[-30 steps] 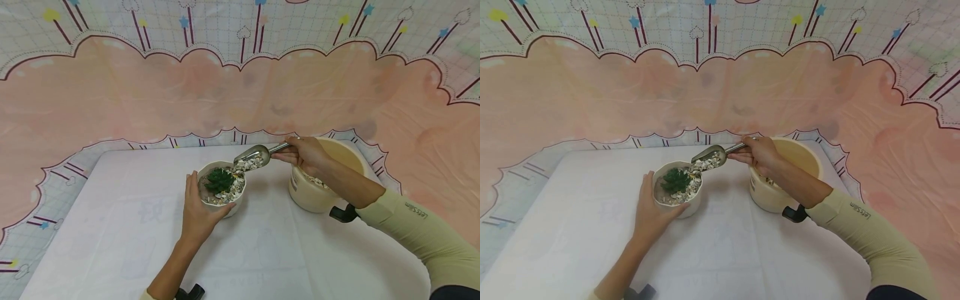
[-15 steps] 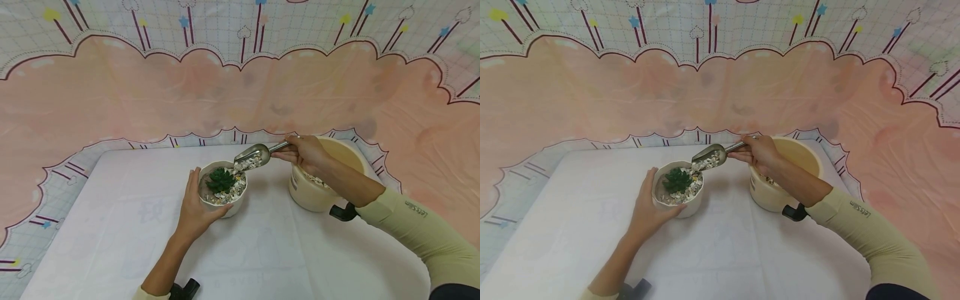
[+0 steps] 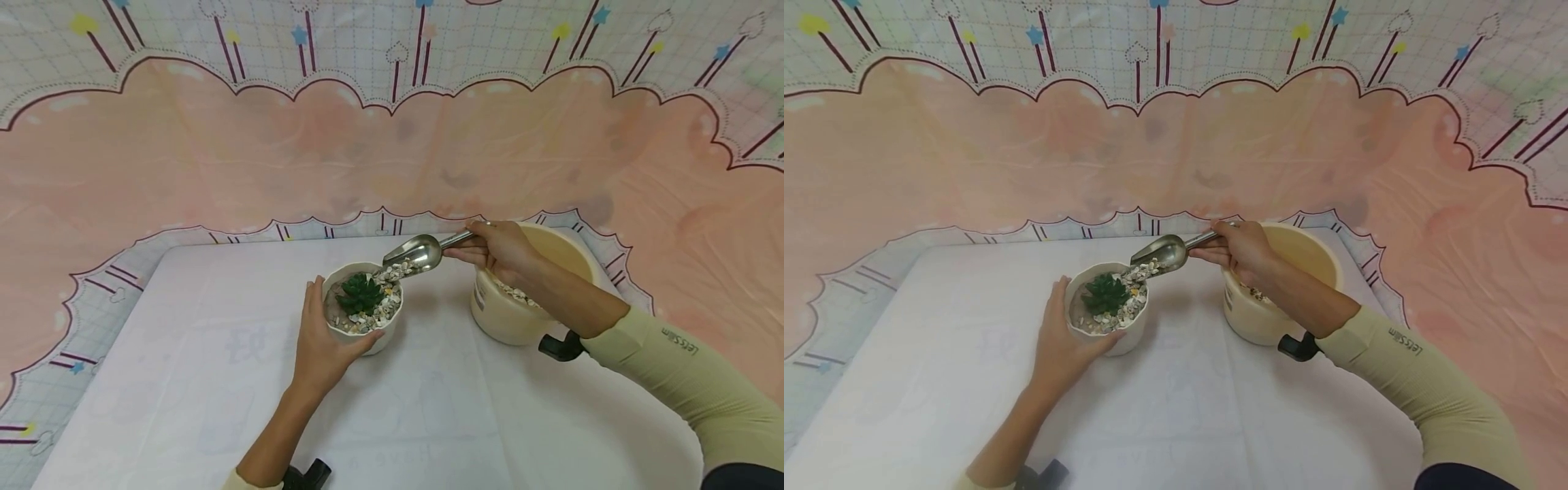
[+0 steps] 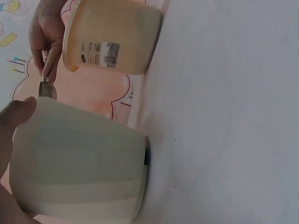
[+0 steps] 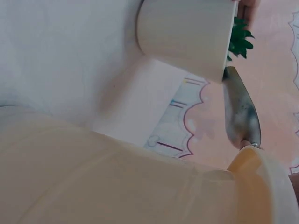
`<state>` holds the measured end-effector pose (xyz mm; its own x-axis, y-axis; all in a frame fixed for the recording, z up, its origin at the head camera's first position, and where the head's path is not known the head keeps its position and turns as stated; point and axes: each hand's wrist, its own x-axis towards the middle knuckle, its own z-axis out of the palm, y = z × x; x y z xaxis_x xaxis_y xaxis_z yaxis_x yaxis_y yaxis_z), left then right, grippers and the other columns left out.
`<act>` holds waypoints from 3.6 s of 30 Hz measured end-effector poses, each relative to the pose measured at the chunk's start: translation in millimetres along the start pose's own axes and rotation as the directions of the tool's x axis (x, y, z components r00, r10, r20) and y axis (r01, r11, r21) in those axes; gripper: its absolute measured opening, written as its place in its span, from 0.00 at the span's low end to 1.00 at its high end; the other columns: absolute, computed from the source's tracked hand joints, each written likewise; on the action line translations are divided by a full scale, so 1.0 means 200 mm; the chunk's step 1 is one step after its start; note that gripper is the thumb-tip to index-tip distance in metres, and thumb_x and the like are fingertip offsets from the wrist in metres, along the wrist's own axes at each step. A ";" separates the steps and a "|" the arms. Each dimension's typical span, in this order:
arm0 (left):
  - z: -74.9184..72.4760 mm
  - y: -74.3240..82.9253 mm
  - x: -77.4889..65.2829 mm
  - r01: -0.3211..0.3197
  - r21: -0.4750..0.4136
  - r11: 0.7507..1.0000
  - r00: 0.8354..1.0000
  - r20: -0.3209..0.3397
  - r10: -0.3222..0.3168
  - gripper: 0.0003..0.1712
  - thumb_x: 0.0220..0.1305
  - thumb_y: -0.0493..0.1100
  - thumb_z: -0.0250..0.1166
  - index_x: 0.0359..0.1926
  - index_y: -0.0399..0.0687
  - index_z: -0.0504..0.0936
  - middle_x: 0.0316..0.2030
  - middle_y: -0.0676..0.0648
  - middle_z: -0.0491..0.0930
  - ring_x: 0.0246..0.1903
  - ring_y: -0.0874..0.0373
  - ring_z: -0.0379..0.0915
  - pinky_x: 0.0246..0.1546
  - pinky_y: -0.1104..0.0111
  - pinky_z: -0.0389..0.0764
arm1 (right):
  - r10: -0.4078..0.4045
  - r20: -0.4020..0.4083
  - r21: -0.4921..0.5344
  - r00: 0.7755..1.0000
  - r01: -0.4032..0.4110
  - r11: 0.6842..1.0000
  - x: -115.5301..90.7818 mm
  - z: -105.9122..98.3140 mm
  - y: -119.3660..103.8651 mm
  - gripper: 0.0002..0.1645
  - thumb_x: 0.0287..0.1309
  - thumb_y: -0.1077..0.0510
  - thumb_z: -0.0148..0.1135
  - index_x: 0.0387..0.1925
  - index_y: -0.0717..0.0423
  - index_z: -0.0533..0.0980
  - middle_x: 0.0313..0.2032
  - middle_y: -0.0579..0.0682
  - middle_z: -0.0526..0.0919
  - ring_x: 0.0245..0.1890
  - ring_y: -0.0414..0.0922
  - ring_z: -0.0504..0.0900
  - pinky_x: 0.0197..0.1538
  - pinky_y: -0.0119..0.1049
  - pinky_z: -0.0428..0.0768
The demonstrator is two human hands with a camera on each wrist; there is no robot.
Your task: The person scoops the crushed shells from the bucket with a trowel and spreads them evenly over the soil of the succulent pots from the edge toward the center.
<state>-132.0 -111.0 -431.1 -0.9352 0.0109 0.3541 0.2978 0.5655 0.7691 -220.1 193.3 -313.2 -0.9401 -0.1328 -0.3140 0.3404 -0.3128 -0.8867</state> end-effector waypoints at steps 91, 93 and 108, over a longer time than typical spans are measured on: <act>0.00 0.08 0.03 -0.018 0.097 0.995 0.998 0.058 0.012 0.78 0.48 0.57 0.86 0.83 0.33 0.42 0.82 0.33 0.42 0.81 0.38 0.27 0.75 0.40 0.52 | -0.508 0.200 -0.294 0.838 0.546 0.785 -0.12 0.06 0.08 0.16 0.80 0.64 0.54 0.53 0.79 0.74 0.48 0.68 0.86 0.43 0.48 0.91 0.50 0.45 0.86; 0.01 0.09 0.03 -0.052 0.126 0.991 0.998 0.041 0.047 0.79 0.48 0.60 0.86 0.83 0.35 0.42 0.82 0.35 0.42 0.82 0.40 0.26 0.75 0.41 0.53 | -0.545 0.221 -0.318 0.809 0.588 0.744 -0.15 0.04 0.06 0.17 0.80 0.62 0.55 0.53 0.78 0.75 0.49 0.69 0.86 0.44 0.49 0.91 0.50 0.45 0.86; 0.08 0.26 0.06 -0.283 0.016 0.959 0.959 -0.033 0.283 0.67 0.57 0.53 0.81 0.84 0.39 0.46 0.83 0.43 0.45 0.82 0.49 0.31 0.74 0.41 0.58 | -0.805 0.360 -0.357 0.471 0.867 0.347 -0.37 -0.15 -0.14 0.09 0.75 0.74 0.53 0.49 0.81 0.74 0.45 0.64 0.88 0.44 0.48 0.91 0.48 0.40 0.86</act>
<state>-131.3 -68.3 -394.3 -0.8057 0.1436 0.5746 0.5469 0.5527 0.6288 -160.8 241.0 -274.8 -0.7098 -0.1491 0.6885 -0.7039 0.1121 -0.7014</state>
